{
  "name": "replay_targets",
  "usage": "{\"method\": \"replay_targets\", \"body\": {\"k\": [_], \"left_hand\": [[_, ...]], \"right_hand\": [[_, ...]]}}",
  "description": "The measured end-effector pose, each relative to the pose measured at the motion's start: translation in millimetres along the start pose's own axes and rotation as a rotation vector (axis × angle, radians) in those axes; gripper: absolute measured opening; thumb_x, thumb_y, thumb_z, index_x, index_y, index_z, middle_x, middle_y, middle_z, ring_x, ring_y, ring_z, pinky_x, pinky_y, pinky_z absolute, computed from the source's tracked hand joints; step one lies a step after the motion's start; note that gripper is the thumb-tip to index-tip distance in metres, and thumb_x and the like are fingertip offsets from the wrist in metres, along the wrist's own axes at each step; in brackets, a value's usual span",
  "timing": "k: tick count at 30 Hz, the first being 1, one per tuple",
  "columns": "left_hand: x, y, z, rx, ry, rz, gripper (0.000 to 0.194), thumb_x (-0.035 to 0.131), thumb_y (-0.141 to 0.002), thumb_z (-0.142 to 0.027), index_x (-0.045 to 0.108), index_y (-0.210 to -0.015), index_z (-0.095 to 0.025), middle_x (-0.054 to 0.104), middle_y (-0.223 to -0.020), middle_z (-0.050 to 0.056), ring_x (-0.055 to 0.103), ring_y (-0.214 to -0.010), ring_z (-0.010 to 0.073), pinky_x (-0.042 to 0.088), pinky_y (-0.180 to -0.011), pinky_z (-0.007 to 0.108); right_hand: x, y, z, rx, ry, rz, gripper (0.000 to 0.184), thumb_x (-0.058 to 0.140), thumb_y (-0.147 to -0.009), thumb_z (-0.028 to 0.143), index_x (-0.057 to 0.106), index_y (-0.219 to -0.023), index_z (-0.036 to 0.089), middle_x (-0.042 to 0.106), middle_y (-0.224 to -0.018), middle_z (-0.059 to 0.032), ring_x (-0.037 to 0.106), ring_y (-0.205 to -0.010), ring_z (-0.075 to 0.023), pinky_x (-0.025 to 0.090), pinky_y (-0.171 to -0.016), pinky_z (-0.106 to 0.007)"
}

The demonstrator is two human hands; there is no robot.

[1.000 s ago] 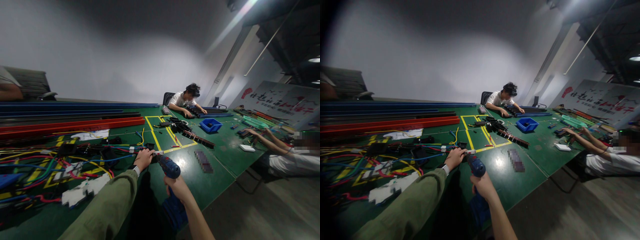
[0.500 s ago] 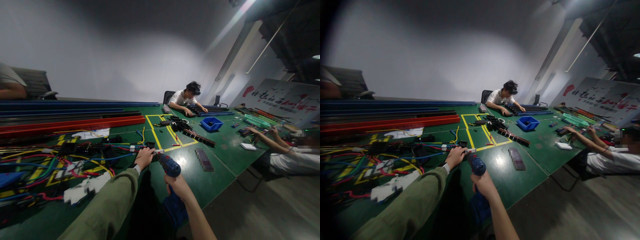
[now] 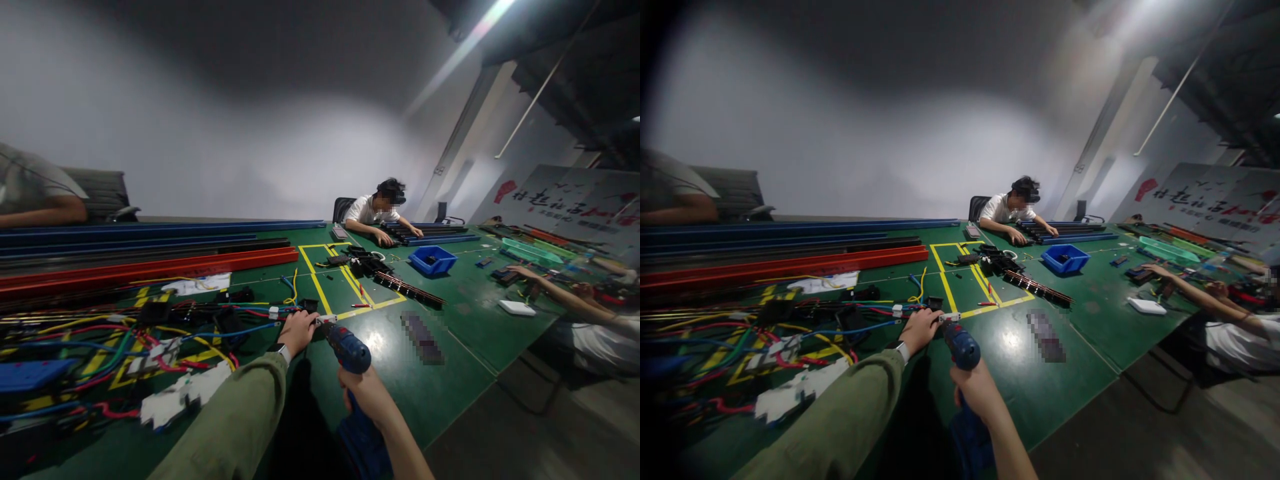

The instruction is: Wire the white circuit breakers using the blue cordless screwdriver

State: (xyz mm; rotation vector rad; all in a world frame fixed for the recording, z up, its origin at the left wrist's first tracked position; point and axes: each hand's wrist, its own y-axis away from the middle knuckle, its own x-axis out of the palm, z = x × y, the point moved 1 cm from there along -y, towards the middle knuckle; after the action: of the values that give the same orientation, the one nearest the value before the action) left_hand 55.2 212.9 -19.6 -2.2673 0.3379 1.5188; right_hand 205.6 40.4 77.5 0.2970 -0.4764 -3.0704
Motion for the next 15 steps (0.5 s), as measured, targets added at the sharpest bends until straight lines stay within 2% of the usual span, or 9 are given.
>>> {"method": "replay_targets", "body": {"k": [4,9,15], "left_hand": [[1.7,-1.0,-0.6,0.003,-0.001,-0.003,0.033,0.044,-0.093,-0.037,0.057,-0.123,-0.037,0.060,-0.105,0.006,0.053,-0.103,0.0233,0.033,-0.089,0.038],[3.9,-0.9,-1.4,-0.025,-0.019,-0.003,0.035,0.043,-0.093,-0.038,0.055,-0.126,-0.037,0.061,-0.108,0.006,0.052,-0.106,0.0235,0.033,-0.091,0.039],[6.8,0.2,-0.2,-0.010,-0.028,-0.015,0.034,0.044,-0.093,-0.036,0.057,-0.124,-0.039,0.061,-0.109,0.005,0.053,-0.106,0.0220,0.033,-0.092,0.036]], "right_hand": [[-0.4,-0.4,-0.2,-0.005,0.002,-0.013,0.027,0.052,-0.066,0.027,0.047,-0.091,0.020,0.047,-0.053,0.0084,0.046,-0.033,-0.0116,0.031,-0.036,-0.023],[-2.4,1.4,1.5,-0.034,0.007,0.002,0.020,0.052,-0.067,0.026,0.049,-0.086,0.021,0.047,-0.054,0.0061,0.048,-0.034,-0.0128,0.032,-0.036,-0.025],[-2.8,1.5,0.7,-0.066,-0.024,0.010,0.020,0.052,-0.063,0.025,0.048,-0.082,0.020,0.046,-0.052,0.0079,0.046,-0.032,-0.0114,0.031,-0.035,-0.023]]}}
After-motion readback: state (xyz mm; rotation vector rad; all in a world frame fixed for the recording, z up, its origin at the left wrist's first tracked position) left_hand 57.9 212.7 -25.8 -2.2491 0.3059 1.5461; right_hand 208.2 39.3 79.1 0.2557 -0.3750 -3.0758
